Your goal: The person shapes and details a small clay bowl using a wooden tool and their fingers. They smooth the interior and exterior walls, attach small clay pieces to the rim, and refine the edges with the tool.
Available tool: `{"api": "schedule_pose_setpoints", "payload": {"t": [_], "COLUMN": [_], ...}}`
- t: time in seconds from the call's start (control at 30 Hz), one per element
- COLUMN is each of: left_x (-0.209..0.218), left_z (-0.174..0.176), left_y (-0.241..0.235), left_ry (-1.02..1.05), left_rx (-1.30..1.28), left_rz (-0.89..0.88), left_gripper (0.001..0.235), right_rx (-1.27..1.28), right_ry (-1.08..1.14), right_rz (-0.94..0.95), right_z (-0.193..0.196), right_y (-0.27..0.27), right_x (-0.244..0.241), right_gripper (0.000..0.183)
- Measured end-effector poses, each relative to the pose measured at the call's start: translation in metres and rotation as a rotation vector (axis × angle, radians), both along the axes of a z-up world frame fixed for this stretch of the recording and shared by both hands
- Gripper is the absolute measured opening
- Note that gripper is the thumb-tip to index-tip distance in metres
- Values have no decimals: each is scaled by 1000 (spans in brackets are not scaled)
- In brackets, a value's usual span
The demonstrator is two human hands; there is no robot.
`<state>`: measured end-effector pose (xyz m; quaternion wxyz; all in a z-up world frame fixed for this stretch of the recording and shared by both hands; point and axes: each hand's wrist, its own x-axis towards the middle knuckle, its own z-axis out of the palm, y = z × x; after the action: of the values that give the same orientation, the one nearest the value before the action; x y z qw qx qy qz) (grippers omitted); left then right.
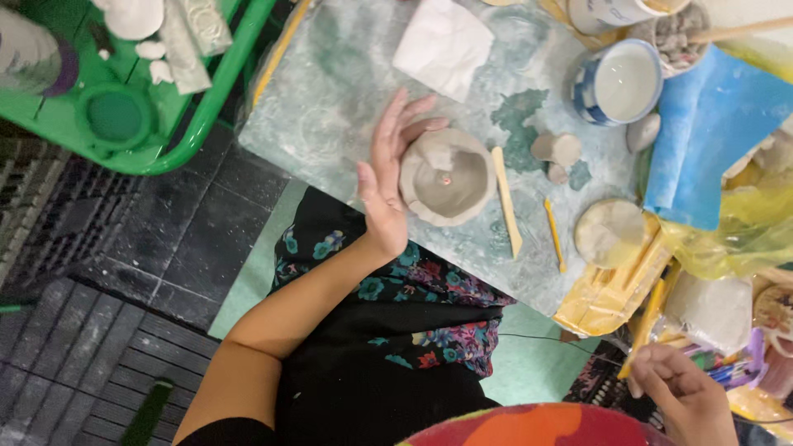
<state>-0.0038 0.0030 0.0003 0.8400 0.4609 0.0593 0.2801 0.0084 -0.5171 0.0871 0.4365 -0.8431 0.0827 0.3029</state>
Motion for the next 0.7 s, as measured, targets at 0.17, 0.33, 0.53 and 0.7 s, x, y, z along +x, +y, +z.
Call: {"api": "schedule_pose_setpoints", "payload": {"t": [0.17,0.33,0.53,0.7], "left_x": [-2,-4,-8,-11], "left_z": [-1,-5,-4,-4], "left_y": [3,4,16,55], "left_ry": [-21,-41,-32,121], "left_rx": [-37,-57,-30,380], "left_rz": [-5,-3,-19,-220], "left_gripper": [81,80,63,45], "right_rx": [474,1134,1300,1401], "right_ry": [-9,-64,269,486], "right_rz": [263,757,1038,1009], "right_z": [8,-16,-24,-41], "right_y": [50,162,227,227], "right_x": [4,40,67,73], "right_gripper": [13,21,18,15]}}
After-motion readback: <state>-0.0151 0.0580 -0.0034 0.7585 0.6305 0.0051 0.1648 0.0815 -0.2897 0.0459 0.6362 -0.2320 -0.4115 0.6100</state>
